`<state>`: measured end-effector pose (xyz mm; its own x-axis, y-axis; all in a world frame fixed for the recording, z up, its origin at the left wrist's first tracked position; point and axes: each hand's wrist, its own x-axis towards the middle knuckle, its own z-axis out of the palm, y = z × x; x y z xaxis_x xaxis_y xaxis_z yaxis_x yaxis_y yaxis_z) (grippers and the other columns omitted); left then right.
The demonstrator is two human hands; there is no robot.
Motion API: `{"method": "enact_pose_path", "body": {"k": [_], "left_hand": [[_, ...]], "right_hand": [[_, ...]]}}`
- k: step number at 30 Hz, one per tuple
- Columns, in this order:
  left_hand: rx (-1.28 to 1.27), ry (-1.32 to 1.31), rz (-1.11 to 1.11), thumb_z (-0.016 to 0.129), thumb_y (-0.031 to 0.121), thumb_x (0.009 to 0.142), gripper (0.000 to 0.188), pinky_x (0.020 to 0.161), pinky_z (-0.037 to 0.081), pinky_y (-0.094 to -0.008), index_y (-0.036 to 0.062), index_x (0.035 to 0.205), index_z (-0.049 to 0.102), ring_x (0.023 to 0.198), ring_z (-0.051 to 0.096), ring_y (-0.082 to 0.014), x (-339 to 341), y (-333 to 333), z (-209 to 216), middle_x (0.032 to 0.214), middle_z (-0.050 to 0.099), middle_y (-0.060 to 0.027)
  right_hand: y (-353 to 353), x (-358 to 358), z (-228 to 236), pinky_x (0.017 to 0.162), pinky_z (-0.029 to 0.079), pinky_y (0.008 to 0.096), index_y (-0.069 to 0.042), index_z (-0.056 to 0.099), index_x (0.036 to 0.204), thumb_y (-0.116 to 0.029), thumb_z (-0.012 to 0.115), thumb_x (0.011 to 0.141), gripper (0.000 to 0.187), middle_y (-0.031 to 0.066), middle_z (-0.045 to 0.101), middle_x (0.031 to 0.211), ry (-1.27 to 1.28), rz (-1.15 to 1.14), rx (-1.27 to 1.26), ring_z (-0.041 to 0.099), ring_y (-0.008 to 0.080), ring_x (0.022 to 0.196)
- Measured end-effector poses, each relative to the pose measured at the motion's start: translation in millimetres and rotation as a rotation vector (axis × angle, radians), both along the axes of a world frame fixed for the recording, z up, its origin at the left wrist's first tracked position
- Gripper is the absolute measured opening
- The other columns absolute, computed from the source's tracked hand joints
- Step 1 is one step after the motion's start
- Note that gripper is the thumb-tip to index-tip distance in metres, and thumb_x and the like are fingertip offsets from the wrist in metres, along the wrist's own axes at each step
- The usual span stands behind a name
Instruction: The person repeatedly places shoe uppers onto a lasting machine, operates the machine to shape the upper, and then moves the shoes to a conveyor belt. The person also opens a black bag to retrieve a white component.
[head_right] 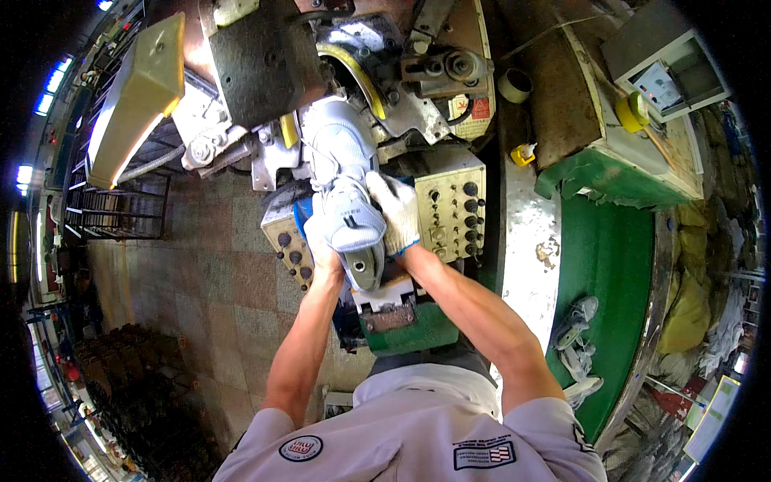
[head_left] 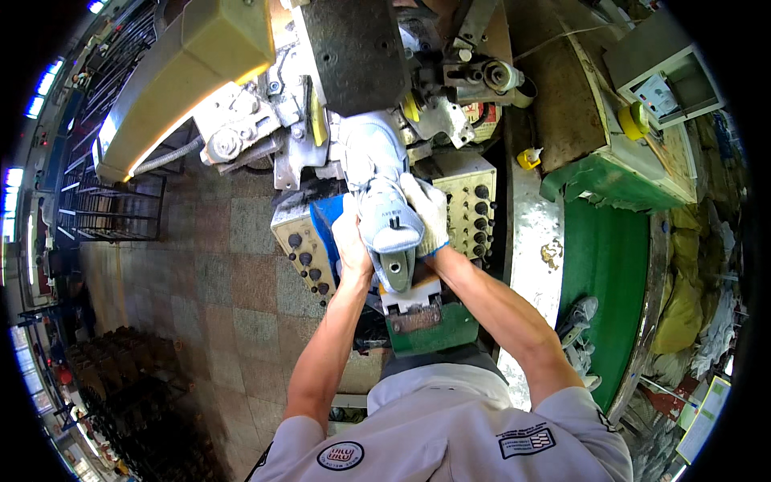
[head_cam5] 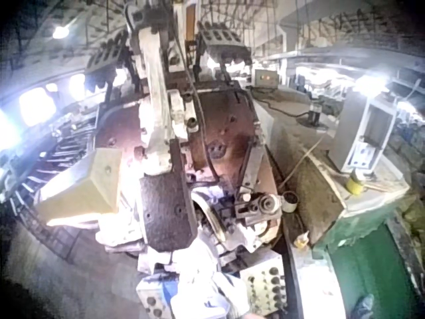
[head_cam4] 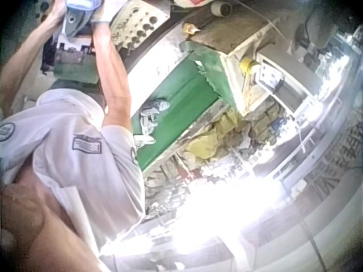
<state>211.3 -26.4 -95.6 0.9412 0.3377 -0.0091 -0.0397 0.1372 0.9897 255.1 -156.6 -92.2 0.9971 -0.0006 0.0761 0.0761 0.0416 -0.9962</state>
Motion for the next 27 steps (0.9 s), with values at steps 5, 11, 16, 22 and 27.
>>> {"method": "enact_pose_path", "body": {"k": [5,11,16,22,27], "left_hand": [[0.176,-0.007,-0.010,0.037,0.042,0.112,0.057,0.066,0.043,-0.0313,-0.0050,0.096,0.066,0.073,0.048,-0.0115,-2.2,17.7,-15.2,0.082,0.062,-0.0029],[0.144,0.617,0.211,0.074,0.024,0.092,0.043,0.080,0.053,-0.0299,-0.0081,0.120,0.067,0.086,0.065,-0.0150,-164.6,35.0,-111.9,0.095,0.073,-0.0097],[-0.070,0.678,0.154,0.087,0.039,0.074,0.074,0.093,0.051,-0.0370,-0.0092,0.125,0.061,0.103,0.068,-0.0270,-205.5,1.1,-166.3,0.114,0.072,-0.0192],[-0.007,0.809,0.404,0.088,0.025,0.074,0.055,0.089,0.052,-0.0394,-0.0092,0.112,0.068,0.097,0.069,-0.0329,-181.7,-16.4,-220.8,0.109,0.073,-0.0221],[0.008,0.623,0.388,0.089,0.023,0.073,0.056,0.088,0.054,-0.0383,-0.0086,0.114,0.067,0.095,0.070,-0.0296,-187.6,-12.2,-172.2,0.108,0.073,-0.0208]], "right_hand": [[-14.6,2.6,5.4,0.077,0.050,0.0277,0.004,0.071,0.113,-0.035,0.068,0.096,0.042,0.0038,0.070,0.097,0.268,0.050,0.171,0.059,0.0104,0.085],[-116.2,-58.8,-2.0,0.086,0.061,0.0427,0.008,0.045,0.143,-0.022,0.027,0.106,0.051,0.0272,0.059,0.135,0.346,-0.054,0.300,0.067,0.0393,0.113],[-173.9,-125.5,-5.0,0.083,0.060,0.0409,0.007,0.051,0.137,-0.019,0.055,0.102,0.044,0.0247,0.062,0.129,0.453,-0.334,0.508,0.069,0.0361,0.107],[-161.0,-139.5,24.6,0.080,0.060,0.0451,0.011,0.049,0.135,-0.022,0.057,0.101,0.048,0.0288,0.061,0.129,0.407,-0.207,0.168,0.068,0.0401,0.109],[-171.5,-142.1,35.6,0.082,0.059,0.0419,0.009,0.049,0.139,-0.030,0.065,0.098,0.059,0.0257,0.063,0.128,0.443,-0.137,0.153,0.069,0.0366,0.107]]}}
